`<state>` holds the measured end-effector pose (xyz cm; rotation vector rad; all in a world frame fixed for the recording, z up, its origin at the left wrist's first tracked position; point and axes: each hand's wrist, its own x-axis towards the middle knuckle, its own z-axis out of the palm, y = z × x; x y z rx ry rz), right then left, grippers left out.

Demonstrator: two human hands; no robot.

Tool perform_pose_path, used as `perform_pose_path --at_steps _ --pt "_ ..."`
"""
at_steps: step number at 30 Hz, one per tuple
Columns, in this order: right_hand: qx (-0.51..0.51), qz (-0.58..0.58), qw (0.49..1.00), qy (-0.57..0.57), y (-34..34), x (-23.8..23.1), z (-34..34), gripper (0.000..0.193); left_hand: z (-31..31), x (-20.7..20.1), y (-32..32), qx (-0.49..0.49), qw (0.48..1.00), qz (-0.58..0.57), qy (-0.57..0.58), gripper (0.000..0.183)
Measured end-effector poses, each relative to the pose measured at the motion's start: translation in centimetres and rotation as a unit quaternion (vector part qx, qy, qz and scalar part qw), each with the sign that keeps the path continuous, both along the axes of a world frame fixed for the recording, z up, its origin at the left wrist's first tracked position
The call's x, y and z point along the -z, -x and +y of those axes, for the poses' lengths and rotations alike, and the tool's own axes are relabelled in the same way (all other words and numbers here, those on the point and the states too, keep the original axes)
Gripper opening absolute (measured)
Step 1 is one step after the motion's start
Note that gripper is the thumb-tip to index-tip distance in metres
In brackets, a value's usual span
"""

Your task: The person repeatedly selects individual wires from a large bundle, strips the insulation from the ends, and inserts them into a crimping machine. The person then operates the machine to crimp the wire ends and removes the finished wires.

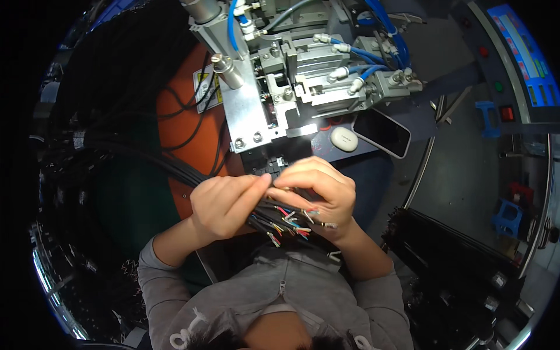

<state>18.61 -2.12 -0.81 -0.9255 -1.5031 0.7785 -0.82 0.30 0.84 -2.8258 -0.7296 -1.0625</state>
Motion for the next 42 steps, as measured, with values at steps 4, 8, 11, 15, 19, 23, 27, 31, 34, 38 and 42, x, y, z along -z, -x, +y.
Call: perform_pose_path --at_steps 4,8,11,15,19,23,27,31,34,38,42 --pt "-0.022 0.209 0.977 0.015 1.3 1.0 0.3 0.027 0.1 0.1 -0.7 -0.031 0.998 -0.045 0.028 0.023" --pt "0.004 0.042 0.998 -0.057 1.0 0.9 1.2 0.018 0.1 0.4 -0.6 -0.03 0.996 -0.079 0.035 0.021" --pt "-0.04 0.036 0.999 0.008 0.6 0.7 1.0 0.012 0.2 0.6 -0.5 -0.031 0.996 -0.075 0.045 0.021" --pt "0.016 0.188 0.971 0.147 1.4 0.6 0.5 0.012 -0.1 1.0 -0.6 -0.047 0.997 -0.048 0.041 0.02" --pt "0.11 -0.099 0.989 -0.012 1.3 0.2 0.6 0.013 -0.3 0.7 -0.6 -0.064 0.997 -0.011 0.051 0.017" --pt "0.034 -0.125 0.986 0.107 -0.1 -0.3 0.7 0.014 -0.3 0.8 -0.4 -0.06 0.997 0.019 0.05 0.028" --pt "-0.095 0.091 0.934 0.331 -1.6 0.3 0.4 0.013 -0.2 1.2 -0.4 -0.05 0.998 0.016 0.023 0.032" --pt "-0.032 -0.015 0.978 0.206 -1.7 1.4 0.7 0.009 -0.3 1.6 -0.7 -0.046 0.998 0.021 0.035 0.033" --pt "0.036 -0.101 0.984 0.139 -1.0 1.0 1.0 0.007 -0.4 1.8 -0.7 -0.053 0.997 0.043 0.042 0.034" --pt "0.095 -0.171 0.977 0.082 0.1 1.4 1.0 0.006 -0.5 1.9 -0.8 -0.061 0.995 0.054 0.056 0.033" --pt "0.094 -0.2 0.973 0.07 0.4 2.0 1.4 0.005 -0.4 1.7 -1.2 -0.082 0.99 0.09 0.07 0.031"
